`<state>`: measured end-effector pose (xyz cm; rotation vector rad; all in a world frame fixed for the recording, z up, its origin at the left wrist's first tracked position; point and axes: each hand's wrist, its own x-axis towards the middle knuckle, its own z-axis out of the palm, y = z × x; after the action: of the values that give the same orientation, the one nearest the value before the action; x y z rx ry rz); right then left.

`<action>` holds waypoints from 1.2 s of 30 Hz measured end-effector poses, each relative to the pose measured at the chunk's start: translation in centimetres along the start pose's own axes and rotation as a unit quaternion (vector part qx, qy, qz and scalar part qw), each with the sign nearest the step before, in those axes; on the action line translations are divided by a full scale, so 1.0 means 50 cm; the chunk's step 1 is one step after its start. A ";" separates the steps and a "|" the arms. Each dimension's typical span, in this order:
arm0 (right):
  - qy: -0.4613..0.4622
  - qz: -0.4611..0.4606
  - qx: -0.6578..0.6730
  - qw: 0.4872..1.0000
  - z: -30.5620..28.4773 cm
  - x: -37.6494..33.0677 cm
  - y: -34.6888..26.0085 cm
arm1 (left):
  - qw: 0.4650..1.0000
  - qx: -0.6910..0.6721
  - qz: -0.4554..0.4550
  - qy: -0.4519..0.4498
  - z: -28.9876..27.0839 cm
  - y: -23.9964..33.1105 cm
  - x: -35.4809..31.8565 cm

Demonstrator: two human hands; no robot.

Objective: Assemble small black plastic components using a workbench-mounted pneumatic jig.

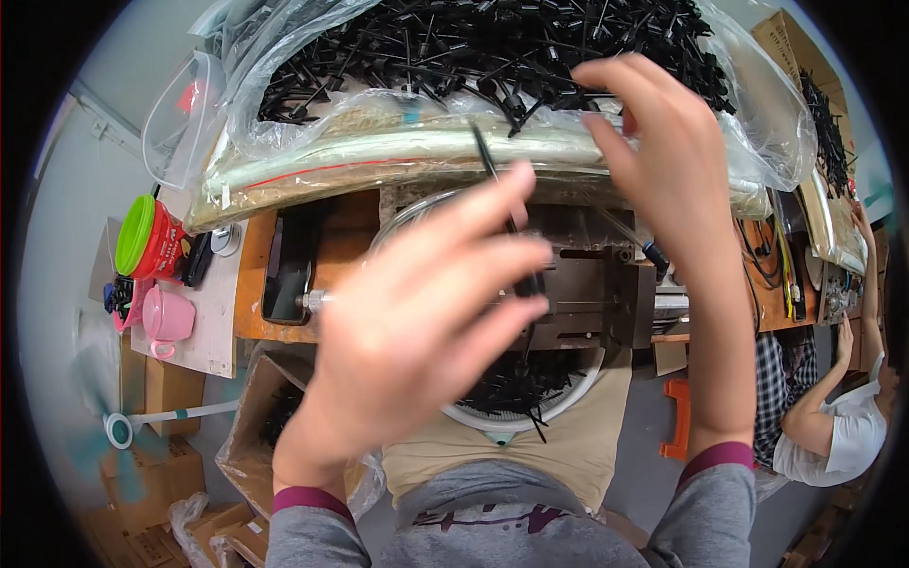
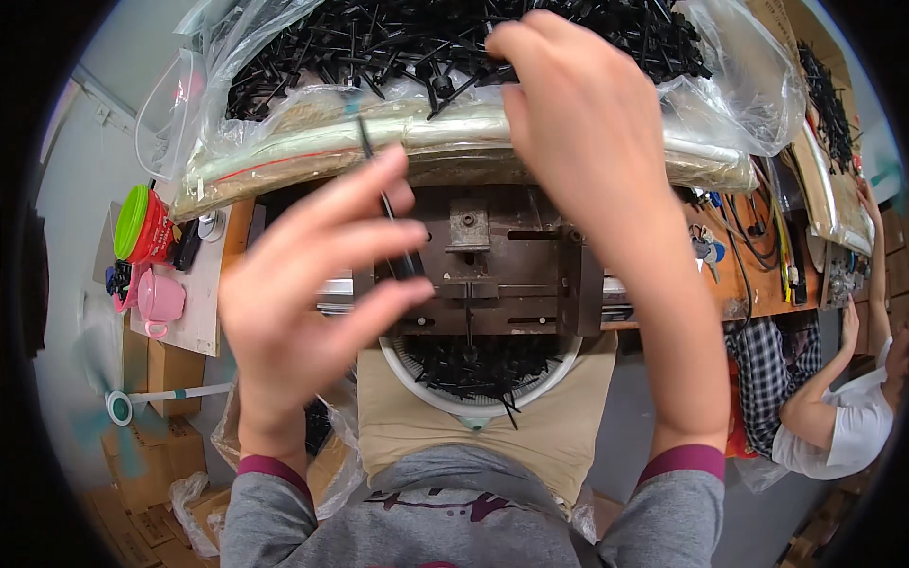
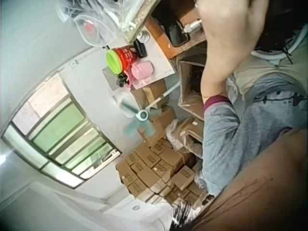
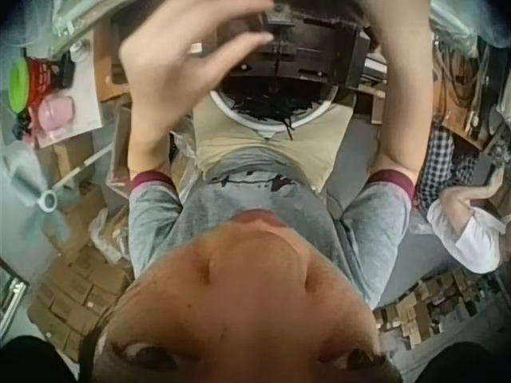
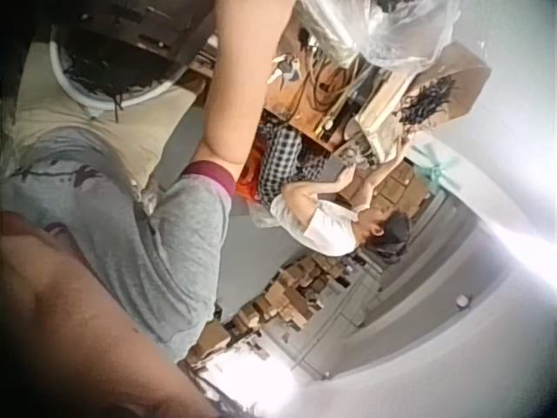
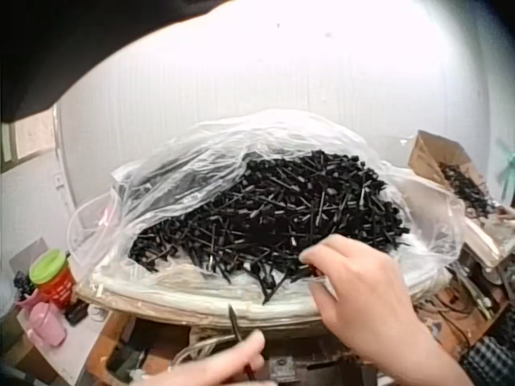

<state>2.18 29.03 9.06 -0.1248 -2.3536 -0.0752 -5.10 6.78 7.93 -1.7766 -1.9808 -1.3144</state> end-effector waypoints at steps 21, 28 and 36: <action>-0.072 -0.022 0.149 0.986 0.037 0.056 0.036 | 0.987 0.135 -0.040 -0.078 0.146 0.020 -0.180; 0.023 0.180 0.363 0.914 -0.040 -0.023 0.021 | 0.984 0.126 -0.062 -0.107 0.141 0.021 -0.181; -0.086 0.349 0.743 0.565 -0.067 -0.172 -0.037 | 0.935 -0.231 -0.266 0.035 0.077 0.059 -0.129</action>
<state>10.37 26.29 5.28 -0.1933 -1.5764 2.2737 0.80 4.49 2.92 -1.3439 -2.3534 -2.1258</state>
